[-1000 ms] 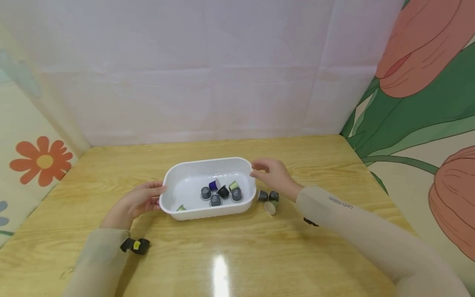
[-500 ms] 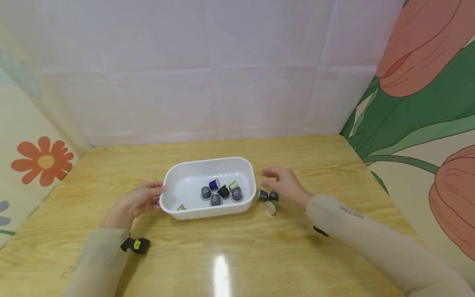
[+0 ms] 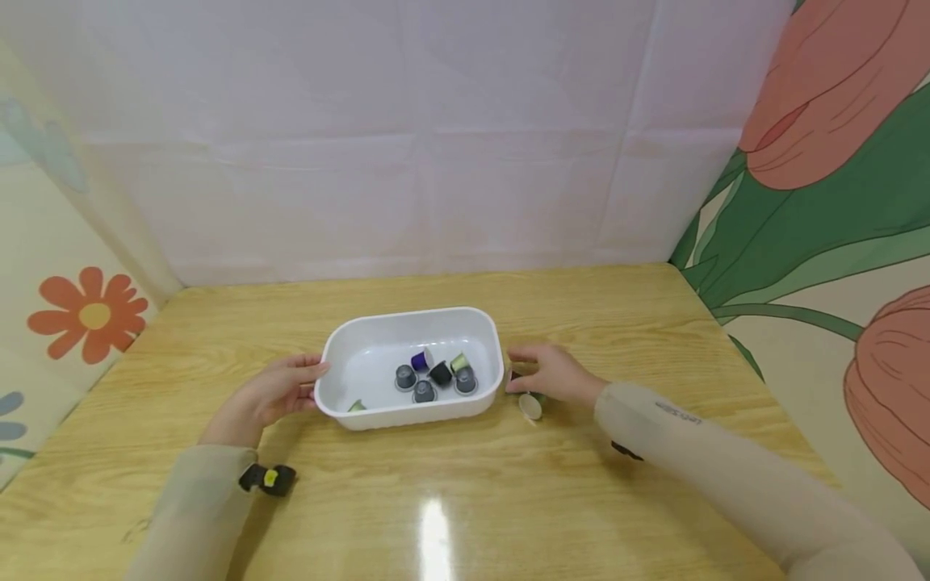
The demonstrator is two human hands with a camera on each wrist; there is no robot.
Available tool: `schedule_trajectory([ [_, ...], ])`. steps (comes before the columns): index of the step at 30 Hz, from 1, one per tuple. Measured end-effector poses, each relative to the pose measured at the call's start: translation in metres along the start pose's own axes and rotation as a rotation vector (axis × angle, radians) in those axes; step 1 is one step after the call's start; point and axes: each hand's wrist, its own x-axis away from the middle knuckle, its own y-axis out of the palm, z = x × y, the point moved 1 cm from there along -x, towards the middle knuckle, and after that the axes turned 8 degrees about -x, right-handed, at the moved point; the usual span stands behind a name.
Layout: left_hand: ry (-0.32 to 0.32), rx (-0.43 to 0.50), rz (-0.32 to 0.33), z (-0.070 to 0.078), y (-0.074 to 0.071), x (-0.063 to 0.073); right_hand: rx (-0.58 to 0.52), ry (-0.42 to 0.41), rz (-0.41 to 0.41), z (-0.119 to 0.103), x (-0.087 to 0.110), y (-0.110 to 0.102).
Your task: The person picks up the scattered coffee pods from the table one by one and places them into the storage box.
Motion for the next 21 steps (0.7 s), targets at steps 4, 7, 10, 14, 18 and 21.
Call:
schedule_trajectory([
  [4,0.003,-0.004,-0.002,0.0,0.001,-0.001,-0.012,-0.011,-0.03,0.004,-0.003,0.004],
  [7,0.007,-0.007,-0.008,-0.001,0.0,-0.001,0.004,-0.011,-0.038,0.005,-0.006,0.007],
  [10,0.011,-0.007,-0.013,-0.002,0.0,-0.001,0.027,0.004,-0.03,0.006,-0.007,0.01],
  [14,0.013,-0.003,-0.011,-0.002,0.0,0.0,0.05,0.019,-0.001,0.004,-0.009,0.012],
  [18,0.008,0.003,-0.008,-0.001,0.0,0.001,0.057,0.027,0.017,0.002,-0.009,0.013],
  [21,0.008,-0.001,-0.007,0.0,0.0,0.001,0.073,0.022,0.025,0.002,-0.01,0.014],
])
